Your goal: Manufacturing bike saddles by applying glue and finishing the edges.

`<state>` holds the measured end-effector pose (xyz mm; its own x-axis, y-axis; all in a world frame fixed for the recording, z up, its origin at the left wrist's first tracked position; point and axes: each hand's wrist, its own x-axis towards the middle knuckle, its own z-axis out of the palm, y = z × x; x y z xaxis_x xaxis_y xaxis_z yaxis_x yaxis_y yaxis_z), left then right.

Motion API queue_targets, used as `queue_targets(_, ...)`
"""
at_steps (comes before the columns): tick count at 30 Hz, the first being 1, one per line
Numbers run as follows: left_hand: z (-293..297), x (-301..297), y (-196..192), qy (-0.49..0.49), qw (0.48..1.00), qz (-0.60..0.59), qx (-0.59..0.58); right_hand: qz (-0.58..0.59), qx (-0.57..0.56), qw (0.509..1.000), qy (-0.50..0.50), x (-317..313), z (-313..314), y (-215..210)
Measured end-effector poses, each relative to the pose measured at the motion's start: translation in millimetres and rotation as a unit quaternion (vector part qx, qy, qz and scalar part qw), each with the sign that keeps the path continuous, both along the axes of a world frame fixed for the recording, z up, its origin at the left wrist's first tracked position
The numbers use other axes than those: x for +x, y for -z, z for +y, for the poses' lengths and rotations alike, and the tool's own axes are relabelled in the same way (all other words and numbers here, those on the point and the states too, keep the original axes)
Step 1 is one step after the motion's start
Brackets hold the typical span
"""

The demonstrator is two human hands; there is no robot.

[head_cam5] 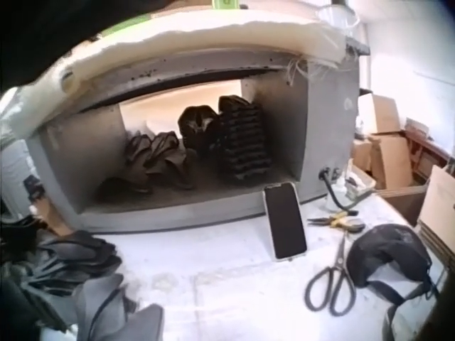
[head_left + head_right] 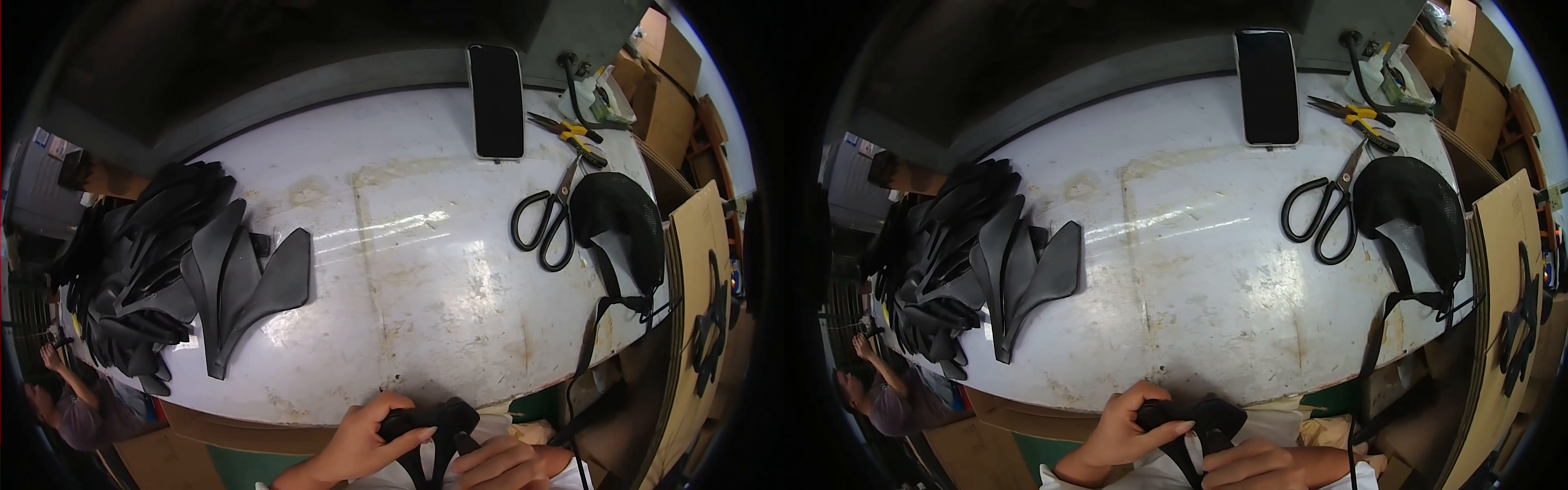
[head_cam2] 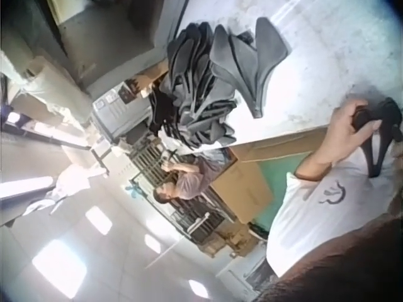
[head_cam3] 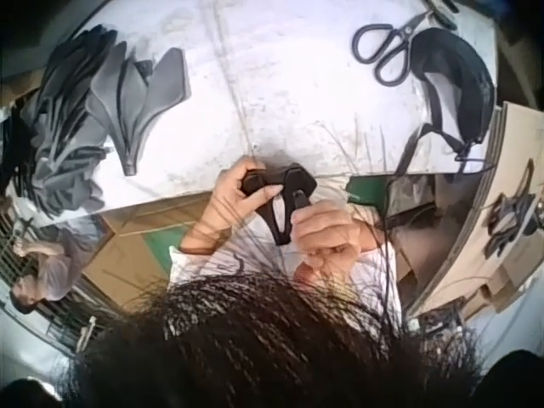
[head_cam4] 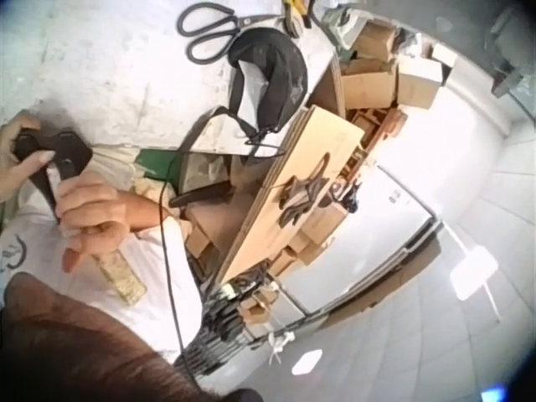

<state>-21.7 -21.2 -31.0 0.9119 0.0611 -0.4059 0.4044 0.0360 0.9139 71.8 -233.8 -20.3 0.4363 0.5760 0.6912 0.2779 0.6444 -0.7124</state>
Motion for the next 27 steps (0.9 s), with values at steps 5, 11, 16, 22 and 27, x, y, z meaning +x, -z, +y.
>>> queue_targets(5, -6.4, 11.9, -0.3, 0.088, 0.988, -0.074, 0.105, -0.036, -0.003, 0.999, -0.016, 13.3, 12.0, -2.8)
queue_targets(11, -10.4, 5.3, 2.4, 0.197, 0.943, -0.117, 0.241, -0.03, 0.084, 0.994, 0.058, 10.8, 40.3, 1.5)
queue_targets(16, -10.3, 2.5, 10.1, 0.182, 0.93, -0.174, 0.267, -0.012, 0.097, 0.983, 0.156, 1.4, 55.9, 3.4)
queue_targets(22, -13.2, 3.9, 14.3, 0.09, 0.954, -0.223, 0.176, -0.039, -0.077, 0.99, 0.112, 19.4, 41.8, -27.6)
queue_targets(27, -17.2, -1.1, 19.3, 0.048, 0.98, -0.194, 0.01, -0.038, -0.142, 0.987, 0.07, 23.7, 29.6, -39.4)
